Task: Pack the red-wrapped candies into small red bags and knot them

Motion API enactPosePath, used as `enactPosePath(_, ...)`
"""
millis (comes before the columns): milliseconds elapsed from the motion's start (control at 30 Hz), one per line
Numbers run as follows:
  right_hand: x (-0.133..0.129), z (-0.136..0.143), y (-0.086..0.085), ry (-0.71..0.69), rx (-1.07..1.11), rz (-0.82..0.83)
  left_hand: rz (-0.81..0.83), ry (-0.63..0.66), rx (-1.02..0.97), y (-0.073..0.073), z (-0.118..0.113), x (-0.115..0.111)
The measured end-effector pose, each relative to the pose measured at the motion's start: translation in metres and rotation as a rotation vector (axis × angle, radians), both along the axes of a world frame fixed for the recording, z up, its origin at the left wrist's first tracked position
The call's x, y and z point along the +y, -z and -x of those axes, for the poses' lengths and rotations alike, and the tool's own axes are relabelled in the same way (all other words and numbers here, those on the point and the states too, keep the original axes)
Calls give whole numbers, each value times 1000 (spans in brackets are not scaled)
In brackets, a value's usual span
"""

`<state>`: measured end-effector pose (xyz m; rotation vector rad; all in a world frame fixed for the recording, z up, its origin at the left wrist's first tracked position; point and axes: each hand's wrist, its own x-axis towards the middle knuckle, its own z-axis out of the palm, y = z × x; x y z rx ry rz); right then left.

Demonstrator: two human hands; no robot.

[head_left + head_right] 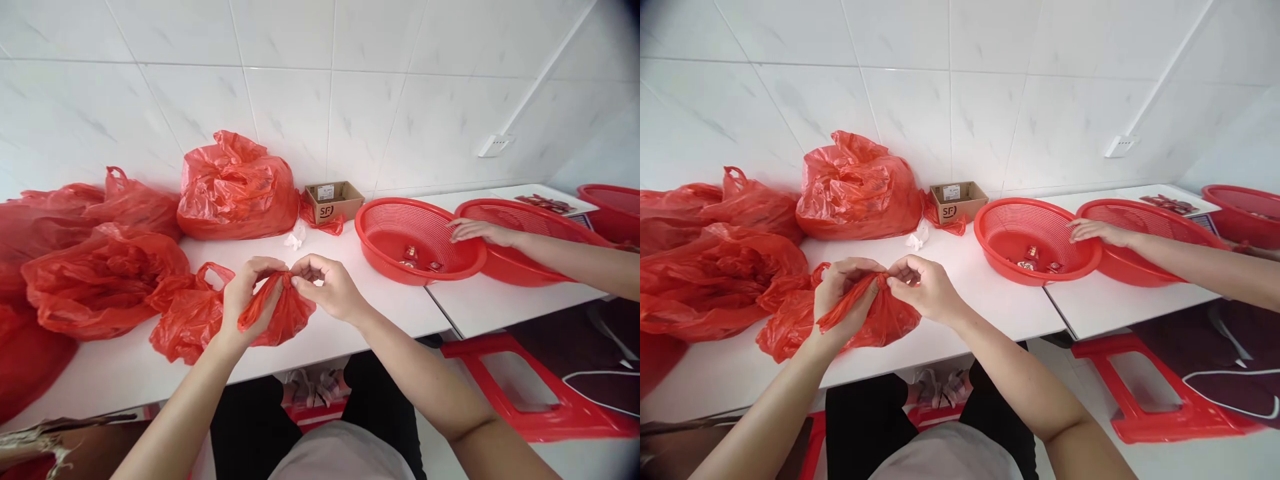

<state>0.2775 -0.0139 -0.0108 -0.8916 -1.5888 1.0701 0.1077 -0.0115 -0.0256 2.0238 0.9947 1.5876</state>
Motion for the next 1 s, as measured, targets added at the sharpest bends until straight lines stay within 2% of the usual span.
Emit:
enactPosePath(67, 0, -2, -4, 18, -138, -93, 71, 31, 29, -2, 5, -1)
enactPosePath(133, 1, -4, -7, 69, -316, -257, 194, 88, 38, -5, 8, -1)
enactPosePath(267, 7, -12, -13, 174, -770, -741, 390, 196, 115, -13, 11, 0)
enactPosePath(333, 9, -19, -16, 144, -938, -938, 419, 219, 143, -14, 9, 0)
enactPosePath(433, 9, -27, -15, 112, -1050, -1087, 376, 179, 183, -14, 7, -1)
enactPosePath(500, 6, -29, -9, 127, -1050, -1078, 300, 114, 225, -13, 8, -1)
enactPosePath(600, -4, -27, 6, 143, -979, -924, 208, 20, 248, -11, 14, -1)
enactPosePath(767, -16, -25, 14, 151, -740, -626, 299, -52, 162, -14, 14, -3)
enactPosePath(867, -17, -24, 18, 133, -525, -534, 350, 5, 127, -21, 6, -10)
enactPosePath(933, -16, -19, 30, 85, -445, -467, 376, 92, 142, -26, -1, -19)
enactPosePath(1000, -15, -9, 47, 74, -416, -397, 383, 114, 135, -33, -6, -28)
